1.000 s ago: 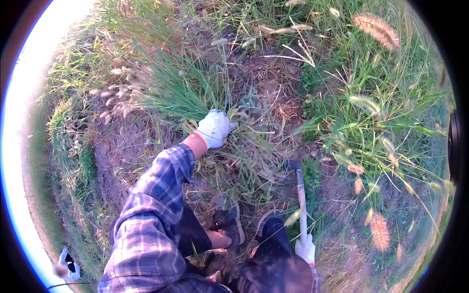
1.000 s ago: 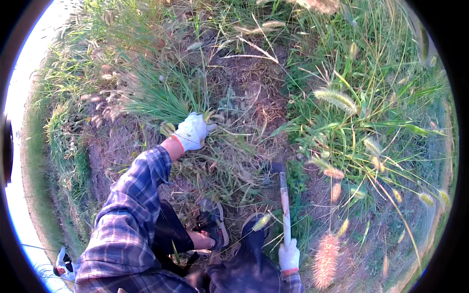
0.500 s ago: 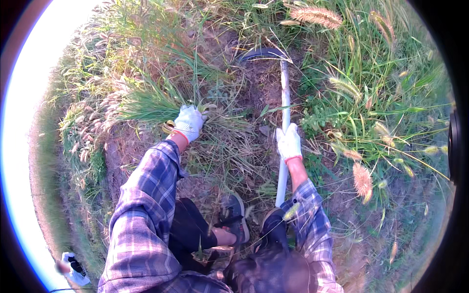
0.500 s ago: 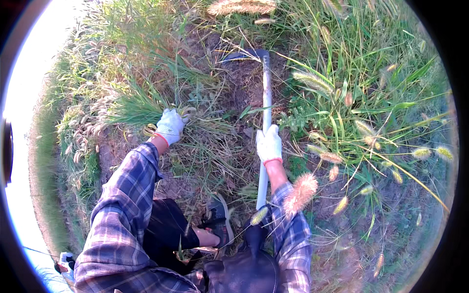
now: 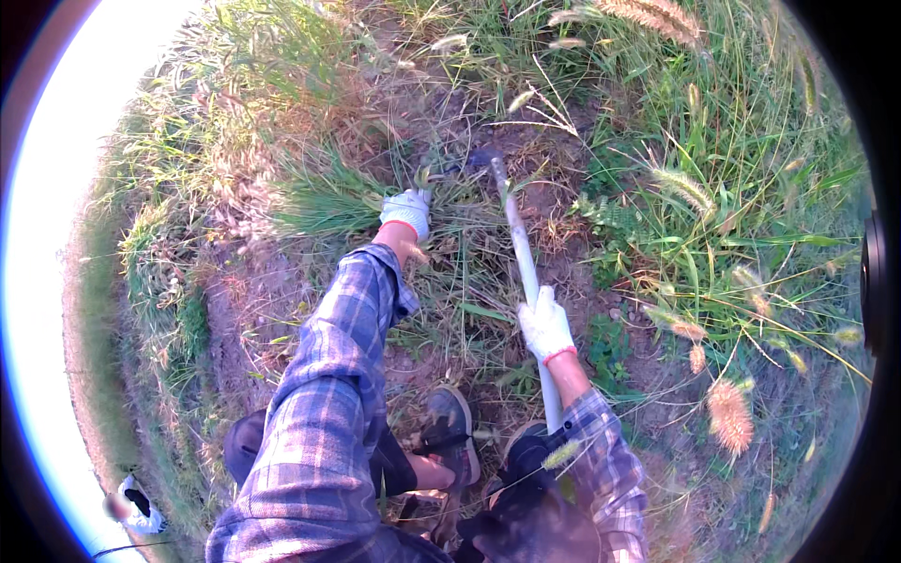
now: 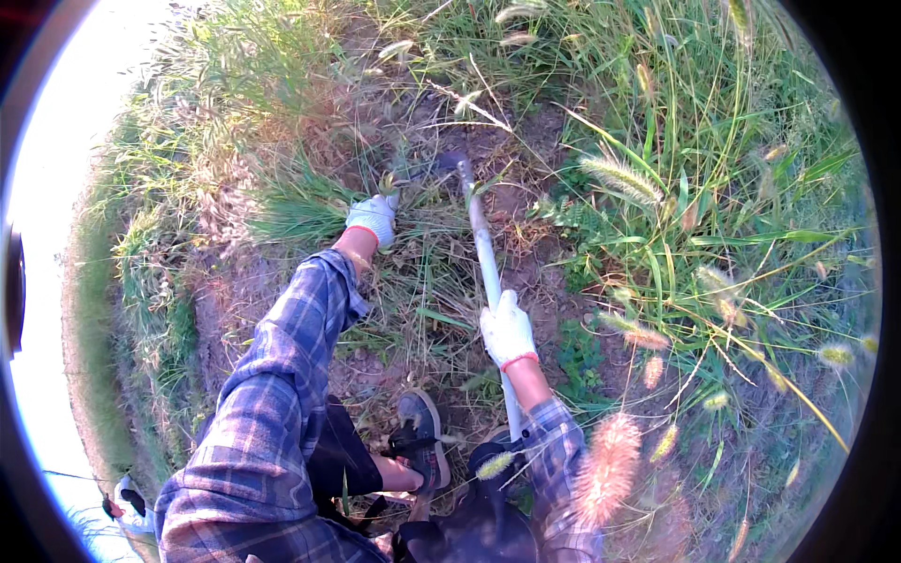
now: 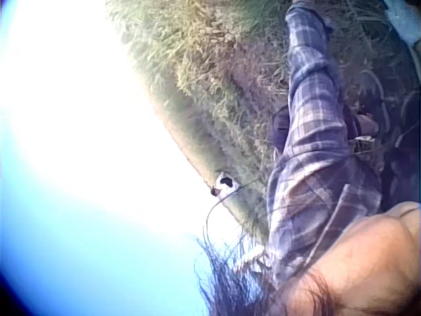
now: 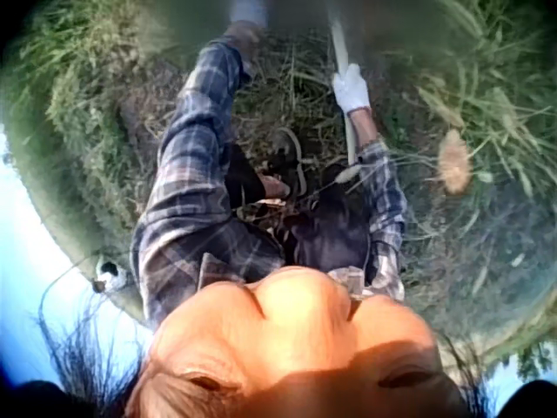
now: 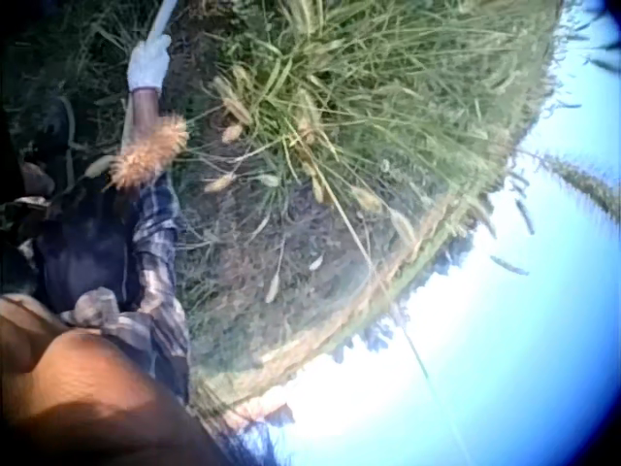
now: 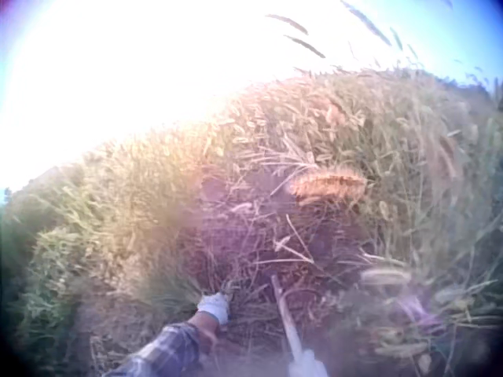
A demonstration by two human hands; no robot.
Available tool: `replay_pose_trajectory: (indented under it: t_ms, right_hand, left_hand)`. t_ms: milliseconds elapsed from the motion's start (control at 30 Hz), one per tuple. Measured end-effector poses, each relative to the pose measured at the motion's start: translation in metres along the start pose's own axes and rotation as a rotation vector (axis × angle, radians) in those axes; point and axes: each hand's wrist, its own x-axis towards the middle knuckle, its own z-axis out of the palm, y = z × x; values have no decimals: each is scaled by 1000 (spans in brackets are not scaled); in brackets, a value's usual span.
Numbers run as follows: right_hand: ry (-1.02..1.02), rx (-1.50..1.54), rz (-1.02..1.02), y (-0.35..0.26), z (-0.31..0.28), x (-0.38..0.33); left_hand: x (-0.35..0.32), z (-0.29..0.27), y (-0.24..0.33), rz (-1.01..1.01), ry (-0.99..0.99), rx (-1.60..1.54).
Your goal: The person harvests tall grass using a hand scythe, pulling bunches by hand and cutting them at the base.
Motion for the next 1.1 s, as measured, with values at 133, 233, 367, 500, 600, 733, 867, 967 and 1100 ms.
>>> replay_pose_trajectory:
  t_ms: [133, 233, 367, 500, 600, 733, 867, 967, 1100]
  right_hand:
    - [303, -5, -86, -3, 5, 43]
    - [198, -71, -77, 36, 16, 31]
    - [59, 36, 189, 94, 22, -68]
    - [100, -118, 93, 97, -5, -91]
    - [210, -120, 22, 70, -12, -61]
    - [235, -142, -54, 34, -4, -19]
    - [75, -227, 6, 82, 1, -69]
    - [63, -362, 24, 139, -36, -163]
    - [114, -279, 253, 135, -74, -274]
  left_hand:
    - [6, -1, 12, 37, 74, 37]
    - [4, -2, 13, 56, 200, -11]
    - [-10, -12, 25, 100, 114, 65]
    - [-46, 3, 10, 115, 5, 18]
    - [-68, -1, 16, 97, -65, 3]
    - [-88, 0, 16, 139, 68, 11]
    - [-93, 0, 0, 133, 126, 40]
    - [-114, -28, -6, 240, 48, 102]
    - [-175, -60, -51, 303, -36, 269]
